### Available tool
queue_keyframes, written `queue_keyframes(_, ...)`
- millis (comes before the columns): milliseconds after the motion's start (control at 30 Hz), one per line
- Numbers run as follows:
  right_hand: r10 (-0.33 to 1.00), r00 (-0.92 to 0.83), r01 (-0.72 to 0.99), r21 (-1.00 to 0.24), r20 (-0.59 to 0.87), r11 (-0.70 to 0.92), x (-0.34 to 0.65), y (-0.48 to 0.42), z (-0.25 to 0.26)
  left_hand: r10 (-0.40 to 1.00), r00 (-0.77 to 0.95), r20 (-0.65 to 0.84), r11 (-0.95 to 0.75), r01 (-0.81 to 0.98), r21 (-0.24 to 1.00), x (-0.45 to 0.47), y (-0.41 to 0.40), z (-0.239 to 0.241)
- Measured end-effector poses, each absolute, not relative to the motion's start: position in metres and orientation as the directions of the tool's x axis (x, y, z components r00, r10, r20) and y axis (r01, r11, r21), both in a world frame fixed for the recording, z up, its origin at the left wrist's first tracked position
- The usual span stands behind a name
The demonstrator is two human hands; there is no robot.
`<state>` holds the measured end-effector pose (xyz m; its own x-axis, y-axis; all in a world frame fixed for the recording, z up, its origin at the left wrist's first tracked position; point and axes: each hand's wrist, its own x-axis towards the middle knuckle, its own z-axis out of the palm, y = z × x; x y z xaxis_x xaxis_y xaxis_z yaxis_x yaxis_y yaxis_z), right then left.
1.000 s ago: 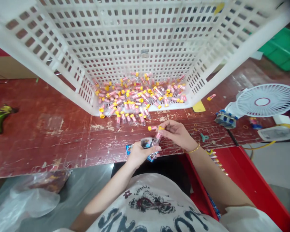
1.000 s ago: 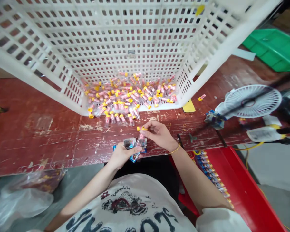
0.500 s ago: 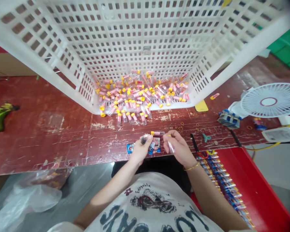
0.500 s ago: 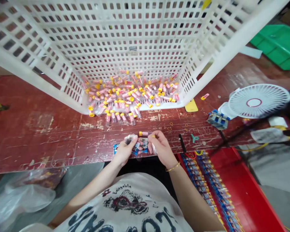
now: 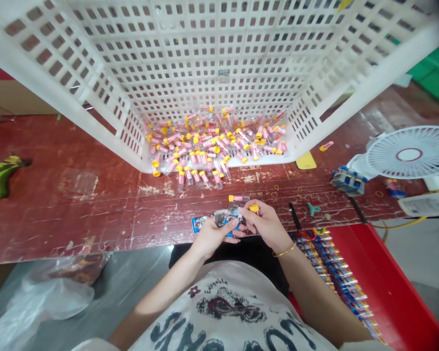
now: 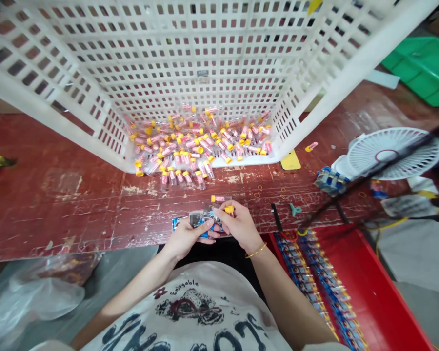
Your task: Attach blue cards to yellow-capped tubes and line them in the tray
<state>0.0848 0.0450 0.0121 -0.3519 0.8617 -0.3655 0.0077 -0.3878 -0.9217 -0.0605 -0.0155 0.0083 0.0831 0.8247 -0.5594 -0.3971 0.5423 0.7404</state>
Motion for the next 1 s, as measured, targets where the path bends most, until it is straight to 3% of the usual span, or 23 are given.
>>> queue_keyframes(100, 0.91, -0.27, -0.085, -0.934, -0.314, -0.347, 0.088, 0.053, 0.018, 0.811, 0.078, -0.58, 0.558, -0.402, 0.726, -0.062, -0.018, 0.006)
queue_keyframes(200, 0.968, -0.188, -0.173, -0.964, -0.169, -0.202, 0.089, 0.065, 0.032, 0.803, 0.077, -0.591, 0.568, -0.399, 0.72, -0.062, -0.017, 0.007)
queue_keyframes(467, 0.885, -0.414, -0.096, -0.977, 0.212, 0.189, 0.08, 0.081, 0.046, 0.803, 0.096, -0.588, 0.573, -0.395, 0.718, -0.06, -0.017, 0.016)
queue_keyframes(567, 0.869, -0.455, -0.127, -0.98, 0.195, 0.154, 0.077, 0.08, 0.04, 0.801, 0.095, -0.592, 0.572, -0.413, 0.709, -0.059, -0.017, 0.016)
queue_keyframes(833, 0.918, -0.387, -0.299, -0.929, -0.091, -0.219, 0.07, 0.067, 0.023, 0.835, 0.111, -0.539, 0.523, -0.464, 0.715, -0.051, -0.013, 0.016)
queue_keyframes(1000, 0.991, -0.121, -0.4, -0.911, -0.056, -0.101, 0.091, 0.074, 0.037, 0.827, 0.108, -0.552, 0.539, -0.43, 0.724, -0.053, -0.015, 0.013)
